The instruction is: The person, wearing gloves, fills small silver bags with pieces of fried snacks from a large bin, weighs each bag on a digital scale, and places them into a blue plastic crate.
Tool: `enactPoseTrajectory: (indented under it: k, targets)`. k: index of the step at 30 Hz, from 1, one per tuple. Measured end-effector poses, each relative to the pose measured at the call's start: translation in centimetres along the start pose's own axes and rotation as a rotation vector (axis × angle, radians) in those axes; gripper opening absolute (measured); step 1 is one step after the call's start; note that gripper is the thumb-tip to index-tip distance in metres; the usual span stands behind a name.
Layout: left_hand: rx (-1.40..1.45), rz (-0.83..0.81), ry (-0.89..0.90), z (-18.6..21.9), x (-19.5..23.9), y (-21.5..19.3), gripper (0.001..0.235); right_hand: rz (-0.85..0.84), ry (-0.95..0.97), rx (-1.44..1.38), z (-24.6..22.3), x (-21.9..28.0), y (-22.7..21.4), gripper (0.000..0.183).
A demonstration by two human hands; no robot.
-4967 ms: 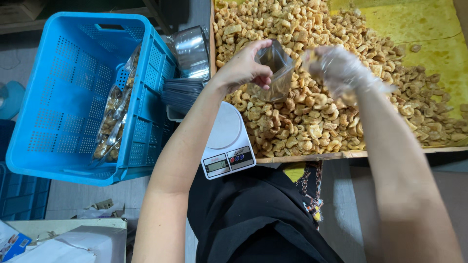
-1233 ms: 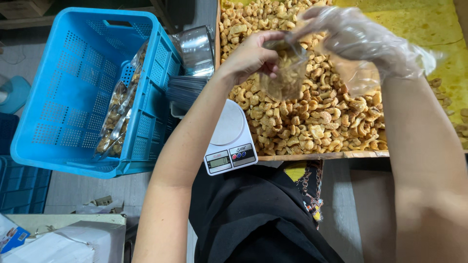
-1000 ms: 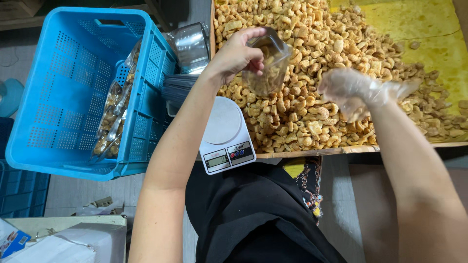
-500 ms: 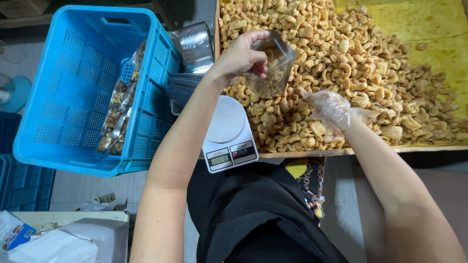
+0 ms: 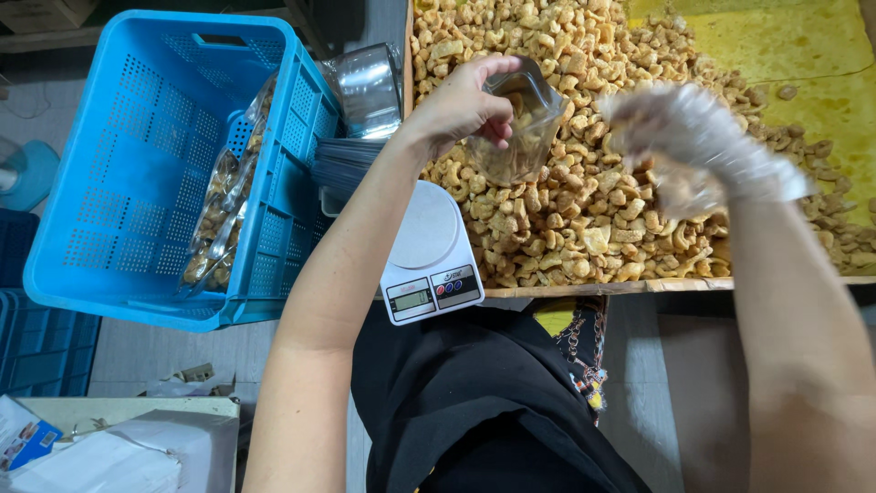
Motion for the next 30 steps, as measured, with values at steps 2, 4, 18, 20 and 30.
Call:
enactPoseTrajectory:
  k: [2,4,18,20,30]
  targets:
    - [-0.101,-0.012,-0.04,-0.2,-0.2,0.5,0.08,0.042,-0.084,-0.201,-4.3,0.5,-3.2,0.032]
    - [-0.098,-0.032,-0.027,-0.1,-0.6,1.1,0.078,0.056,-0.344,-0.077,-9.1,0.5,-4.1,0.031]
    - [-0.095,-0.034,-0.007,0.7,-1.4,1.7,0.07,0.095,-0.689,0.497,-14.4,0.1,-2.6,0.035]
    - [-0.109,-0.05,-0.048,0.3,-1.3,1.8,0.059,0.011,-0.844,0.416,-15.6,1.3,-1.6,0.037]
    - [-0.118,-0.029,-0.017,0.6,-0.9,1.2,0.075,0.356,-0.942,0.663,-13.2,3.1,-3.7,0.022]
Point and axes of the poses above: each hand's wrist, its own x-axis away from the middle knuckle, its own y-axis out of the palm, z = x × y, the point moved 10 cm from there along -x, towards the middle knuckle, and after that the axes turned 3 degrees about -x, right-handed, at the moved point
